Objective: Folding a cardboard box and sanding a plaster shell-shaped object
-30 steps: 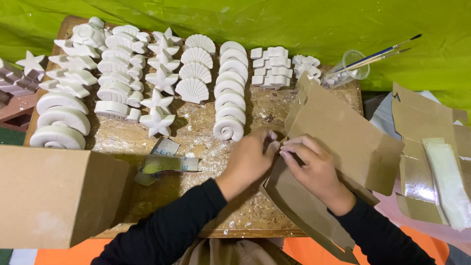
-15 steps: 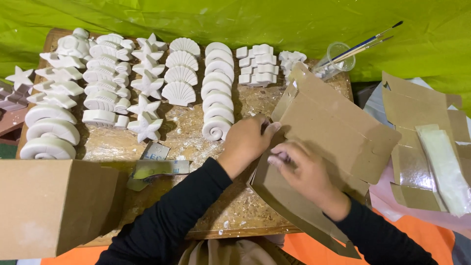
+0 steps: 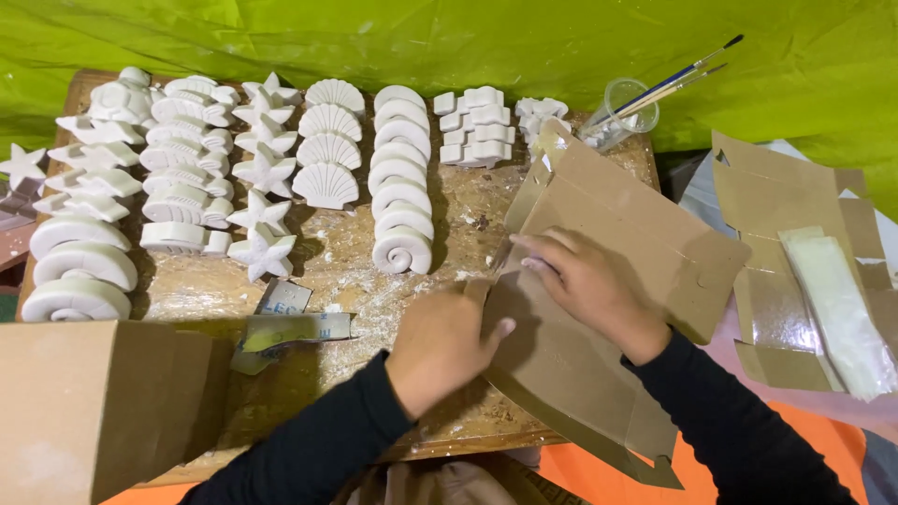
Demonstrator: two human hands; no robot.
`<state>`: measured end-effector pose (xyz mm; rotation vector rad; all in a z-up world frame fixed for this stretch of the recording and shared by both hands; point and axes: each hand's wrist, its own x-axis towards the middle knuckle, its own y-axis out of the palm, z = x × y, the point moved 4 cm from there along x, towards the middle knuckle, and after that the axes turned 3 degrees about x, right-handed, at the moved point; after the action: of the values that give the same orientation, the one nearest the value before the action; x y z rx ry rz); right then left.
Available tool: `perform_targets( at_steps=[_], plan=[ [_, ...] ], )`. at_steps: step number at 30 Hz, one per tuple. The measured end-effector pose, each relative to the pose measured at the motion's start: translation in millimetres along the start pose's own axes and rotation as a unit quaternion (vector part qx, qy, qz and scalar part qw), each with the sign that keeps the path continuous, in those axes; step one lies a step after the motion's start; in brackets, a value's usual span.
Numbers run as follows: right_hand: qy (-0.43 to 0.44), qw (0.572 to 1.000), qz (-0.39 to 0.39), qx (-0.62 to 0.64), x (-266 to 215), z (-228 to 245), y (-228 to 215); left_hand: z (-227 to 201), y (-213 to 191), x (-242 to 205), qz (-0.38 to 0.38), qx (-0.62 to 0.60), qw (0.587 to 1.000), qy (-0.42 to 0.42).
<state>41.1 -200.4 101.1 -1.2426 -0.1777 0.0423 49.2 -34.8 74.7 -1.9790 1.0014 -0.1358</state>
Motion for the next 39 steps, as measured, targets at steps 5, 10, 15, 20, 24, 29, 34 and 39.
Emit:
perform_targets(
  at_steps=[5,10,15,20,24,29,34,39],
  plan=[
    [0.032,0.988,0.152,-0.023,18.0,-30.3,26.5,21.9,51.9,1.0,-0.225,0.066,0.969,0.075],
    [0.052,0.983,0.173,0.010,28.7,-34.5,30.0,23.9,52.3,-0.5,-0.335,0.148,0.920,0.138],
    [-0.006,0.993,0.028,0.112,35.0,-69.4,39.7,23.0,29.6,7.5,-0.310,0.211,0.913,0.160],
    [-0.090,0.979,-0.018,0.184,39.7,-46.7,27.6,22.2,37.3,12.3,-0.359,0.262,0.878,0.177],
    [-0.179,0.957,-0.003,0.227,42.5,-31.0,19.2,18.8,37.3,11.7,-0.369,0.275,0.867,0.192],
    [-0.181,0.951,0.018,0.250,48.7,-27.5,13.7,12.2,37.1,10.5,-0.362,0.293,0.864,0.192],
    [-0.169,0.941,0.045,0.291,48.2,-49.4,27.2,12.2,39.7,11.0,-0.347,0.295,0.868,0.195],
    [-0.174,0.927,0.040,0.329,45.8,-49.2,26.6,12.7,41.9,16.9,-0.335,0.297,0.874,0.190]
  ],
)
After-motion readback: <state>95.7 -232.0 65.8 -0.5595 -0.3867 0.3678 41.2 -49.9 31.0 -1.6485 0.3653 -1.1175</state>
